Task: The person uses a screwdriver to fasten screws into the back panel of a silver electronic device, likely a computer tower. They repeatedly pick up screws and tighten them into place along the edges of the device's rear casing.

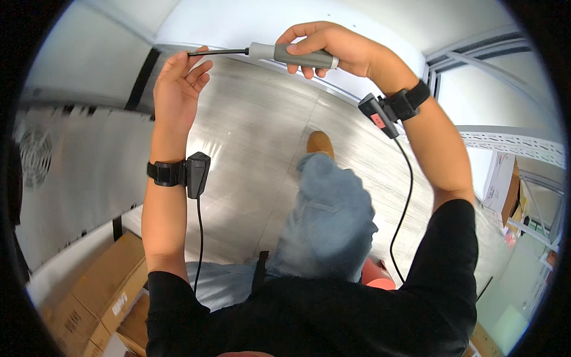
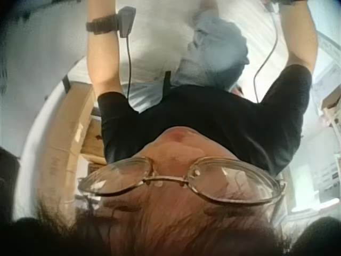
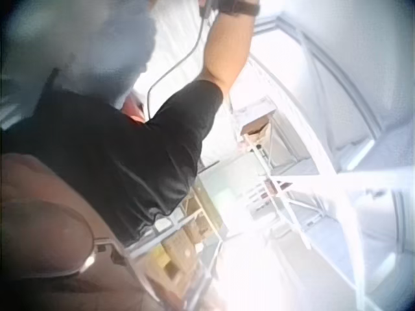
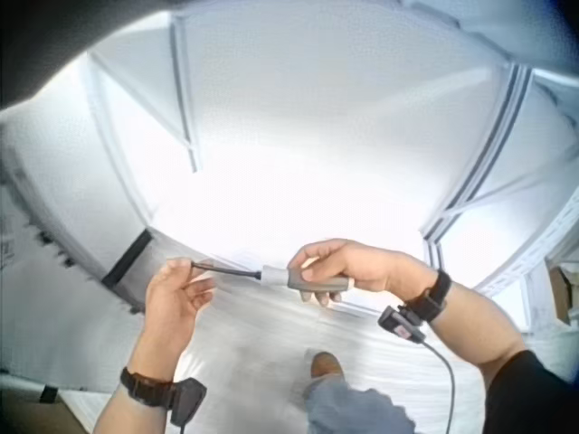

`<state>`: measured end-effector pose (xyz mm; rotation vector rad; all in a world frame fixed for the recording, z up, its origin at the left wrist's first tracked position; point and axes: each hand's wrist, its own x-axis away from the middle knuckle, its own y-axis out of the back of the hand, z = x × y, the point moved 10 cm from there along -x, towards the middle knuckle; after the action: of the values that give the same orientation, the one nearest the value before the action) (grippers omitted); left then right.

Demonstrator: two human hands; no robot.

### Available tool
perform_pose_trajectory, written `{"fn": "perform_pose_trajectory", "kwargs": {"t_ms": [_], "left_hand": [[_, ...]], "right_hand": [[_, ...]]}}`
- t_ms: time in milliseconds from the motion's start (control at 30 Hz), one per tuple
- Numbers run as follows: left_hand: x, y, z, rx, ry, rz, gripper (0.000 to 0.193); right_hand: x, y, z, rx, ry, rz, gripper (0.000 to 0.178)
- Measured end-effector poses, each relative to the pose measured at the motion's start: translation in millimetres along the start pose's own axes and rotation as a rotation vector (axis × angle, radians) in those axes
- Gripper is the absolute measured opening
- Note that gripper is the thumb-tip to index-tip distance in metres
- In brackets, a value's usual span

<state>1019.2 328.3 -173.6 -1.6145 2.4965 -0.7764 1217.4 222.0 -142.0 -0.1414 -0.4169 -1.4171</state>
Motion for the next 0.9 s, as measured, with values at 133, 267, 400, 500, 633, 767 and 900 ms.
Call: {"fn": "perform_pose_trajectory", "kwargs": {"t_ms": [133, 267, 400, 500, 633, 767, 900], "left_hand": [[-72, -43, 96, -0.088, 0.180, 0.033, 0.013], [-133, -89, 173, -0.255, 0.315, 0.050, 0.012], [-181, -115, 226, -0.328, 0.417, 0.104, 0.010], [-214, -132, 254, -0.329, 0.469, 0.112, 0.010], [-231, -135, 266, -0.398, 0.520, 0.120, 0.011], [-260, -127, 278, -0.361, 0.515, 0.058, 0.012], [-288, -133, 260, -0.784, 0.186, 0.041, 0.014]], "right_hand": [[-11, 57, -113, -0.238, -0.007, -0.100, 0.033], [-9, 95, -204, -0.508, -0.126, -0.283, 0.027], [-11, 127, -250, -0.582, -0.178, -0.414, 0.024], [-19, 152, -261, -0.612, -0.224, -0.469, 0.020], [-17, 156, -253, -0.534, -0.274, -0.563, 0.019], [-16, 172, -255, -0.505, -0.263, -0.613, 0.019], [-13, 187, -276, -0.588, -0.294, -0.722, 0.021]]}}
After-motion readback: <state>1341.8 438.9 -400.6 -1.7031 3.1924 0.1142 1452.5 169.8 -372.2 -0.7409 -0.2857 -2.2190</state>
